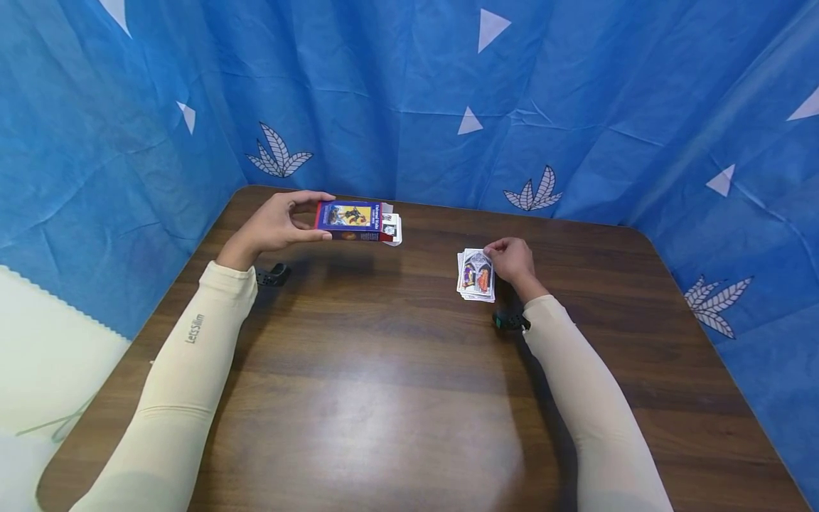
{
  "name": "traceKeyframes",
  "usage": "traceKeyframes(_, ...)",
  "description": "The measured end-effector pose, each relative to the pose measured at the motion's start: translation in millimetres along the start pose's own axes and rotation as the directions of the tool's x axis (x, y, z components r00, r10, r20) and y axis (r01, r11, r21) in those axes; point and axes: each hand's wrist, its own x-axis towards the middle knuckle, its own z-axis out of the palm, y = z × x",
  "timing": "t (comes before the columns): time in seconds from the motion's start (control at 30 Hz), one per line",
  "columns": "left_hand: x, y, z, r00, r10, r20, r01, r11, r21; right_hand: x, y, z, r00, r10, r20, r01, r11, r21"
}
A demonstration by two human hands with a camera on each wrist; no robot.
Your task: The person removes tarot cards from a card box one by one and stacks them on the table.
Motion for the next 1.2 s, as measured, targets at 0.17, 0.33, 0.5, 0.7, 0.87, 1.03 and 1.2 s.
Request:
traceKeyframes(0.17, -0.8, 2.3, -0.1, 1.0, 0.002, 0.0, -0.002, 1.0, 0.015, -0.6, 3, 2, 1.0, -0.006, 0.004, 0.006, 0.998, -0.058)
traceKeyframes(0.33, -0.6, 4.9, 0.2, 1.0, 0.01, 0.002, -0.01, 1.0, 0.027, -2.4, 4, 2, 0.999, -0.034, 0.023, 0.037, 0.993, -0.111)
traceKeyframes(0.5, 0.1, 5.3, 0.0, 1.0, 0.01, -0.004, -0.01, 0.999, 0.034, -4.5, 4, 0, 0.999, -0.031, 0.031, 0.035, 0.99, -0.135)
traceKeyframes(0.7, 0.6, 4.4, -0.7, 1.0, 0.018, -0.016, -0.018, 1.0, 0.005, -5.1, 0, -1, 0.999, -0.037, 0.023, 0.04, 0.987, -0.153)
traceKeyframes(0.87, 0.1, 3.8, -1.1, 1.0, 0.024, -0.018, -0.025, 1.0, -0.014, -10.7, -26, 0, 0.99, -0.139, -0.002, 0.139, 0.989, -0.043)
traceKeyframes(1.03, -1.4, 4.0, -1.6, 1.0, 0.024, -0.017, -0.024, 1.0, -0.007, -28.8, -72, 7, 0.964, -0.261, 0.042, 0.24, 0.931, 0.274)
traceKeyframes(1.2, -2.2, 4.4, -1.7, 1.0, 0.02, -0.017, -0.021, 1.0, -0.013, -42.3, -110, 15, 0.929, -0.366, 0.044, 0.322, 0.864, 0.388)
